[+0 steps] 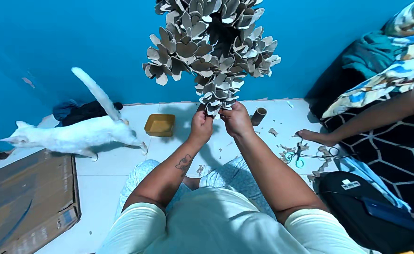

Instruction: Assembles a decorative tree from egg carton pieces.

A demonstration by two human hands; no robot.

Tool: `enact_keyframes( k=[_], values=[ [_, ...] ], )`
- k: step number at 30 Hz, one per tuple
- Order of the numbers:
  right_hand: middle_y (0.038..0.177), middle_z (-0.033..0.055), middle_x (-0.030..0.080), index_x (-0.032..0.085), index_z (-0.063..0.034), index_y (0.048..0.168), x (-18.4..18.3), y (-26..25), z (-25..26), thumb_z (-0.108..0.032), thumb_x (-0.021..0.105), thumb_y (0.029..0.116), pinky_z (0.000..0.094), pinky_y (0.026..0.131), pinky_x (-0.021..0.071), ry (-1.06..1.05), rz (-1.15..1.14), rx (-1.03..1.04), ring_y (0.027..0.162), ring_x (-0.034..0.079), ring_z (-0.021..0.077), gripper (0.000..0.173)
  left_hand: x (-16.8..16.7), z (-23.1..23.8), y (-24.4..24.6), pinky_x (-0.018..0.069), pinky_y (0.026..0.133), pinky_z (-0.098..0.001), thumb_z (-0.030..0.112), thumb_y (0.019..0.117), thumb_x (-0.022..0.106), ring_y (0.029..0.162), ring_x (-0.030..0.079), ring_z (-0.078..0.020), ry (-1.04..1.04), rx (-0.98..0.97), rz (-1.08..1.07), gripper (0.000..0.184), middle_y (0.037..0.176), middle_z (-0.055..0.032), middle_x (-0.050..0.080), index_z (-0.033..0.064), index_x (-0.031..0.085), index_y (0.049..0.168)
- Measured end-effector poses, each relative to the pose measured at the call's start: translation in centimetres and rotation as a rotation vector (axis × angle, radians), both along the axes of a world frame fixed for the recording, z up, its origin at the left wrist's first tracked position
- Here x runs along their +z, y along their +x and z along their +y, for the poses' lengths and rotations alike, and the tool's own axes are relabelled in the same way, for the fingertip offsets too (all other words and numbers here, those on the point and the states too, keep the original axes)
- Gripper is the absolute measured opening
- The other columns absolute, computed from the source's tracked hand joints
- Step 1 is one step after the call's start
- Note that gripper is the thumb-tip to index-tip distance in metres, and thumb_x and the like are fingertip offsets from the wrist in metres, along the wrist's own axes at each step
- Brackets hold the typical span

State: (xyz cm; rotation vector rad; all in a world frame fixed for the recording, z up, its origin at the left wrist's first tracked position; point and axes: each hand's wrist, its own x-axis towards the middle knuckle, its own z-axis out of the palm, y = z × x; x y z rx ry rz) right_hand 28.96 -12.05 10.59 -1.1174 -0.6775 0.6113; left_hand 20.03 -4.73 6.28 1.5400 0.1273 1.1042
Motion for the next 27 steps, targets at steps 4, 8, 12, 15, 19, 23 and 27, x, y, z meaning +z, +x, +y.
enact_keyframes(
  k=[4,8,12,15,19,23,27],
  values=[
    [0.098,0.0016,0.069,0.06,-0.0038,0.112,-0.7,0.0,-0.2,0.015,0.055,0.0928,0.0278,0.082,0.0578,0.01,0.002,-0.009,0.088,0.067,0.0076,0.027,-0.5,-0.2,0.0,0.0522,0.101,-0.031,-0.004,0.1007,0.042,0.11,0.063,-0.0077,0.009,0.006,0.026,0.031,0.119,-0.0096,0.065,-0.0075,0.053,0.13],
    [0.096,0.0013,0.069,0.06,-0.004,0.11,-1.4,0.1,-0.1,0.016,0.055,0.0911,0.0282,0.081,0.0575,0.005,0.004,-0.033,0.086,0.066,0.0076,0.028,-1.2,-0.2,0.2,0.0524,0.1,-0.0319,-0.005,0.0999,0.041,0.11,0.063,-0.0086,0.006,-0.001,0.02,0.032,0.12,-0.0097,0.065,-0.0069,0.053,0.13],
    [0.101,0.0018,0.068,0.059,-0.0036,0.114,-2.0,0.6,-0.3,0.014,0.054,0.0928,0.0293,0.086,0.0574,0.023,-0.013,0.017,0.092,0.066,0.0081,0.028,-1.6,-0.3,0.5,0.0521,0.1,-0.0329,-0.005,0.0986,0.04,0.11,0.063,-0.0087,-0.034,-0.016,-0.002,0.034,0.119,-0.0092,0.065,-0.0064,0.052,0.13],
    [0.101,0.0018,0.068,0.059,-0.0033,0.114,-2.3,0.9,-0.5,0.013,0.051,0.0945,0.0298,0.087,0.0565,0.05,0.008,0.035,0.092,0.066,0.0082,0.027,-1.7,-0.6,0.7,0.0523,0.1,-0.033,-0.003,0.0996,0.042,0.109,0.063,-0.0086,-0.056,-0.025,0.007,0.031,0.118,-0.0086,0.065,-0.0064,0.054,0.128],
    [0.099,0.0019,0.069,0.06,-0.0027,0.113,-2.8,0.7,-0.8,0.013,0.05,0.0954,0.0294,0.086,0.0571,0.024,0.02,0.018,0.091,0.066,0.0081,0.025,-2.4,-0.9,0.9,0.051,0.103,-0.0331,-0.004,0.1001,0.041,0.113,0.062,-0.0087,-0.094,-0.067,0.0,0.033,0.122,-0.0086,0.064,-0.0064,0.052,0.131],
    [0.098,0.0028,0.069,0.061,-0.002,0.111,-3.4,1.0,-1.0,0.015,0.051,0.0951,0.0304,0.085,0.0581,0.0,0.051,0.024,0.089,0.067,0.0091,0.026,-2.9,-0.9,0.9,0.0517,0.102,-0.0327,-0.003,0.1002,0.041,0.111,0.062,-0.0086,-0.109,-0.083,0.035,0.032,0.12,-0.0086,0.065,-0.0066,0.053,0.13],
    [0.095,0.0038,0.069,0.06,-0.0008,0.11,-3.8,0.9,-1.1,0.017,0.05,0.094,0.0298,0.082,0.059,-0.018,0.079,0.005,0.086,0.068,0.0102,0.026,-3.6,-0.9,0.9,0.0522,0.102,-0.0333,-0.002,0.1005,0.042,0.111,0.063,-0.0095,-0.093,-0.079,0.049,0.031,0.119,-0.0095,0.065,-0.007,0.053,0.129]
  ],
)
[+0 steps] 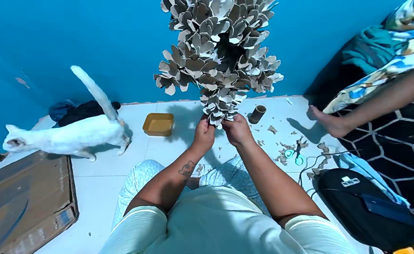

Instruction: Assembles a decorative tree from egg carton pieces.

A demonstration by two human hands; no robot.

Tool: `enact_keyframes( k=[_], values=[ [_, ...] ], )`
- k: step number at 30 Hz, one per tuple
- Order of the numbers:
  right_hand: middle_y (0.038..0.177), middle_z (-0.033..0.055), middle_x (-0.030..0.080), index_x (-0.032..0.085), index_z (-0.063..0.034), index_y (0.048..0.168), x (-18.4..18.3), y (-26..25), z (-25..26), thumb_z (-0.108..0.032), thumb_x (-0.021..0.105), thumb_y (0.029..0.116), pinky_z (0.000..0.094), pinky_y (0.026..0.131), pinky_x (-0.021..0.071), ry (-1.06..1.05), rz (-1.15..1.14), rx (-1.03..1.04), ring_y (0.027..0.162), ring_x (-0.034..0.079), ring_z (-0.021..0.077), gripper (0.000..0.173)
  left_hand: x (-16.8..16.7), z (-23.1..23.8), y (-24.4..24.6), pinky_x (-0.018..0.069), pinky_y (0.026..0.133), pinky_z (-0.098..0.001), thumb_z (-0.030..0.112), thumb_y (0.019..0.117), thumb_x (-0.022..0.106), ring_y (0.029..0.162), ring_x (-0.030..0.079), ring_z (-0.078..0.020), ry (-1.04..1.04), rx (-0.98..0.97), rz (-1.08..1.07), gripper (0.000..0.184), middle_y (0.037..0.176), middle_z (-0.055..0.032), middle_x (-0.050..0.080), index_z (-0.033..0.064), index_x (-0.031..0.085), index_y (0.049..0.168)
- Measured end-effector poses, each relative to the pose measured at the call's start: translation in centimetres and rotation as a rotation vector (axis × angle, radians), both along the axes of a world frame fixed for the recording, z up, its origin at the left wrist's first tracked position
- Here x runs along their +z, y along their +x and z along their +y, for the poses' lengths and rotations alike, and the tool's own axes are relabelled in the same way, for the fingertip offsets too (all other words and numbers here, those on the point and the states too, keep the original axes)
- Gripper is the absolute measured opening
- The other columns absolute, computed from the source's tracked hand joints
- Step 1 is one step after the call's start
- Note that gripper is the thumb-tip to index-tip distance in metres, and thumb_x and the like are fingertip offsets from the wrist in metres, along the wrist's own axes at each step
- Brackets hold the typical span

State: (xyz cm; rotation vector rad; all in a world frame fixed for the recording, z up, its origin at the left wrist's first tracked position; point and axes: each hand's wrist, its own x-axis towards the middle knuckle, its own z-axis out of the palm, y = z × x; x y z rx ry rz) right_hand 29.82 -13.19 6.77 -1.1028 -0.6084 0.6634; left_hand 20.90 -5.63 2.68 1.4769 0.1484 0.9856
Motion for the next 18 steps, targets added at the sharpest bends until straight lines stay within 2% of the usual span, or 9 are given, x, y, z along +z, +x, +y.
enact_keyframes(
  k=[7,14,18],
  values=[
    [0.092,0.0031,0.069,0.06,-0.0009,0.108,-1.3,-0.3,0.0,0.018,0.053,0.0916,0.0287,0.081,0.0588,0.005,-0.008,-0.061,0.085,0.068,0.0092,0.026,-0.9,-0.1,-0.1,0.0517,0.103,-0.0332,-0.003,0.1008,0.041,0.111,0.063,-0.0101,0.001,0.0,0.027,0.033,0.119,-0.0117,0.065,-0.0091,0.051,0.131],
    [0.09,0.0015,0.069,0.06,-0.001,0.105,-2.4,-0.7,-0.3,0.019,0.052,0.0889,0.0267,0.081,0.0582,0.017,-0.038,-0.093,0.083,0.067,0.0072,0.027,-1.8,-0.3,-0.3,0.052,0.101,-0.0327,-0.005,0.0985,0.039,0.111,0.064,-0.0113,-0.001,-0.008,0.065,0.033,0.118,-0.0145,0.065,-0.0118,0.052,0.128],
    [0.097,0.0041,0.069,0.059,0.0029,0.11,-3.4,-0.7,-0.6,0.019,0.054,0.0883,0.0269,0.085,0.058,0.013,-0.085,-0.106,0.09,0.067,0.0078,0.028,-2.4,-0.5,-0.2,0.0516,0.102,-0.0322,-0.006,0.0976,0.039,0.111,0.064,-0.0117,0.001,-0.017,0.075,0.033,0.118,-0.0168,0.064,-0.0151,0.052,0.127]
  ],
)
